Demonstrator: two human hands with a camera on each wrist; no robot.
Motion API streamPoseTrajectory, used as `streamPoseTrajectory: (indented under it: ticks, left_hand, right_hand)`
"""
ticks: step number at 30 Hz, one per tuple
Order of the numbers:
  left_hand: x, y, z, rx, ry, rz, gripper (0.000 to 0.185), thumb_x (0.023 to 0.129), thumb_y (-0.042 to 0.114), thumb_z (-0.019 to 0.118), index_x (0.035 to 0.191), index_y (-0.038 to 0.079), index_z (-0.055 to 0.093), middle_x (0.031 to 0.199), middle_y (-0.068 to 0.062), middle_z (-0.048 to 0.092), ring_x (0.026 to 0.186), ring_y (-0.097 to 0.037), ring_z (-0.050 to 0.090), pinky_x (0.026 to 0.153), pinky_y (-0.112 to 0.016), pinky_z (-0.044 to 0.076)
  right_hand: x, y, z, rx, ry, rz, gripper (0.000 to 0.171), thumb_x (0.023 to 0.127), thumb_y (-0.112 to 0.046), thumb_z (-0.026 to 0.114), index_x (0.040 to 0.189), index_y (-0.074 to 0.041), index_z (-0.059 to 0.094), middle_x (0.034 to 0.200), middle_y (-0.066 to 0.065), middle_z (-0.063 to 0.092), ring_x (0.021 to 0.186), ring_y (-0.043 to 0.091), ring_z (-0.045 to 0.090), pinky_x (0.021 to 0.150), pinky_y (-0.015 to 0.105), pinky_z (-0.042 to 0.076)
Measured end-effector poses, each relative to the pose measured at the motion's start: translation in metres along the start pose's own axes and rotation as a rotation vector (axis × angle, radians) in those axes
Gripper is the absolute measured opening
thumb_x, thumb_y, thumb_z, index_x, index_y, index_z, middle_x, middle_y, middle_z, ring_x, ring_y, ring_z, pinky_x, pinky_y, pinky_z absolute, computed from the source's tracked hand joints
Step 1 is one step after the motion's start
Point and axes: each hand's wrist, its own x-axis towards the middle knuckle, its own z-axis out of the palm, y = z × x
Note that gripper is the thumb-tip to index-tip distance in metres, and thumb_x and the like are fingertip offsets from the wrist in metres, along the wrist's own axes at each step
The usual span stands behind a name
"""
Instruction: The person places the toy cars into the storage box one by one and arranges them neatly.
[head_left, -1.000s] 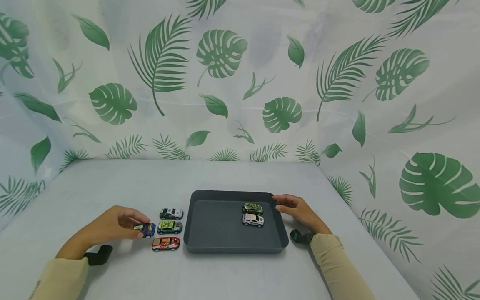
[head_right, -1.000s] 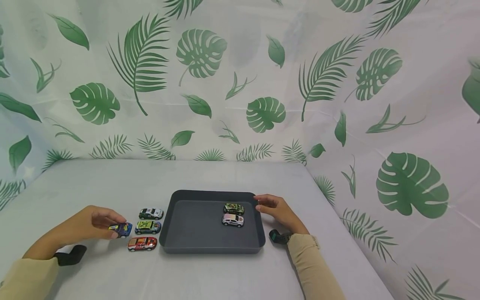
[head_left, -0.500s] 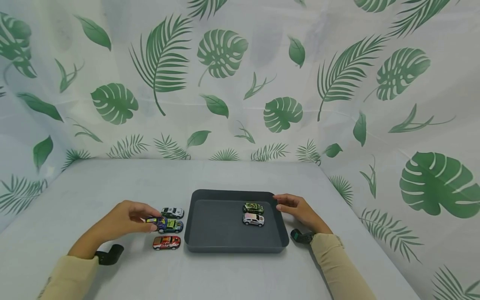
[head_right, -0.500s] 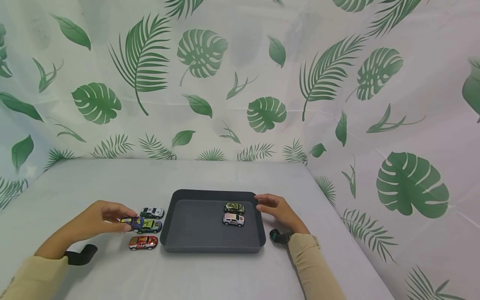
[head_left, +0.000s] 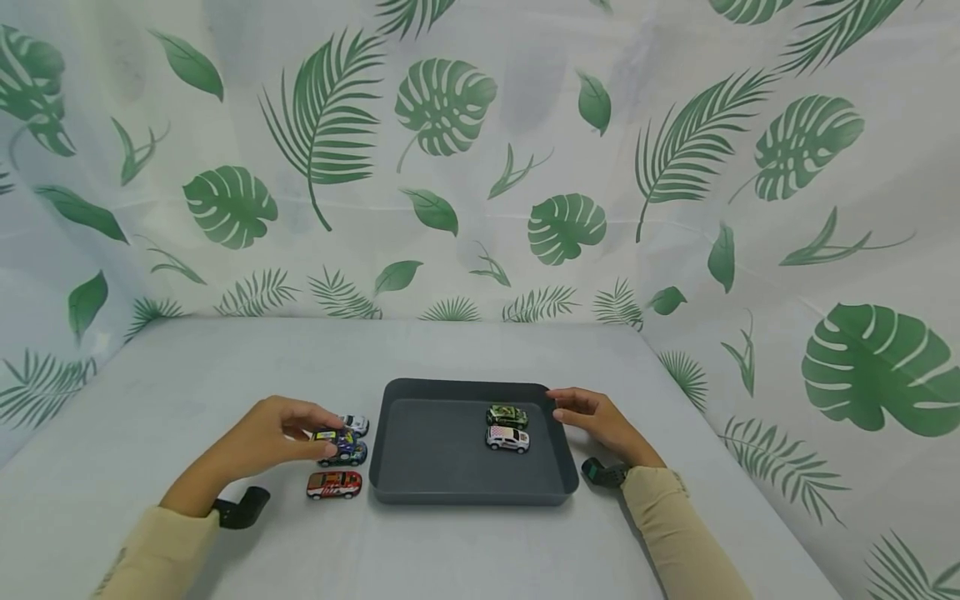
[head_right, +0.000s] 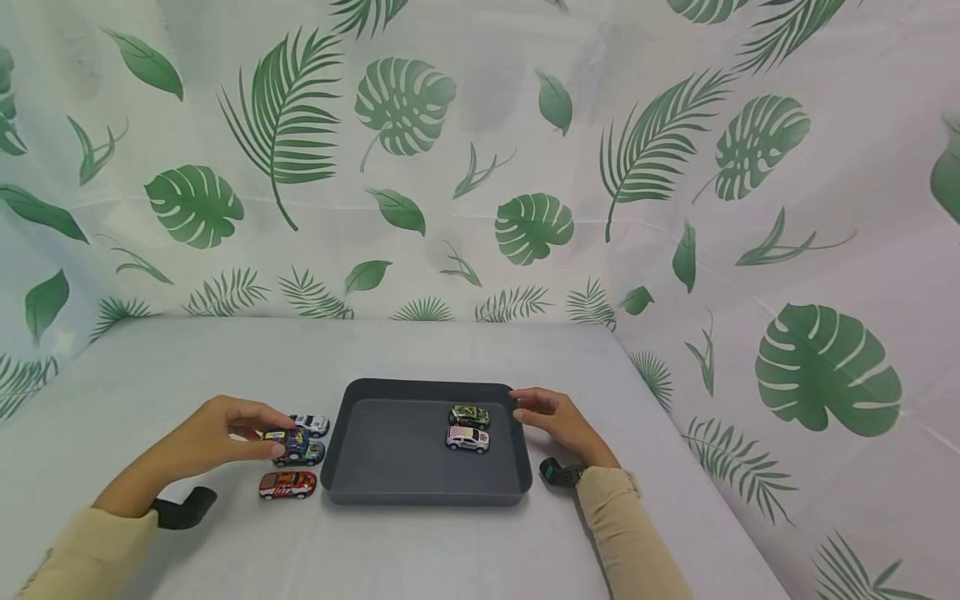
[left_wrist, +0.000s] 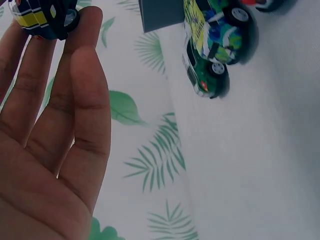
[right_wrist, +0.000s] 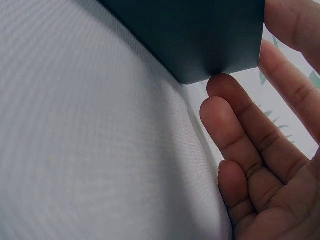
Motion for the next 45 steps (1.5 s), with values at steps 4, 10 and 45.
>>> streamPoseTrajectory:
  ticks: [4, 10, 45]
  left_hand:
    - [0.005, 0.005, 0.004, 0.008, 0.003, -0.020, 0.033, 0.094, 0.018, 0.087, 0.122, 0.002, 0.080, 0.116, -0.006, 0.080, 0.104, -0.014, 0.074, 0.089, -0.032, 0.060]
    - [0.013, 0.013, 0.011, 0.006, 0.008, -0.009, 0.031, 0.094, 0.018, 0.087, 0.121, 0.003, 0.081, 0.114, -0.004, 0.081, 0.106, -0.022, 0.074, 0.092, -0.034, 0.060]
    - [0.067, 0.030, 0.068, -0.095, -0.057, 0.055, 0.029, 0.092, 0.015, 0.089, 0.117, 0.002, 0.082, 0.114, -0.009, 0.080, 0.095, -0.018, 0.075, 0.084, -0.029, 0.061]
  right_hand:
    - [0.000, 0.001, 0.000, -0.003, 0.001, -0.004, 0.048, 0.106, -0.018, 0.072, 0.147, 0.004, 0.062, 0.145, 0.024, 0.065, 0.128, 0.030, 0.065, 0.113, 0.053, 0.047]
    - [0.000, 0.002, -0.001, -0.004, -0.004, -0.018, 0.048, 0.106, -0.017, 0.071, 0.148, 0.004, 0.062, 0.144, 0.025, 0.065, 0.128, 0.030, 0.065, 0.111, 0.042, 0.049]
    - [0.001, 0.003, 0.000, 0.024, -0.014, -0.025, 0.047, 0.106, -0.016, 0.072, 0.147, 0.004, 0.063, 0.147, 0.024, 0.063, 0.130, 0.029, 0.064, 0.110, 0.038, 0.048]
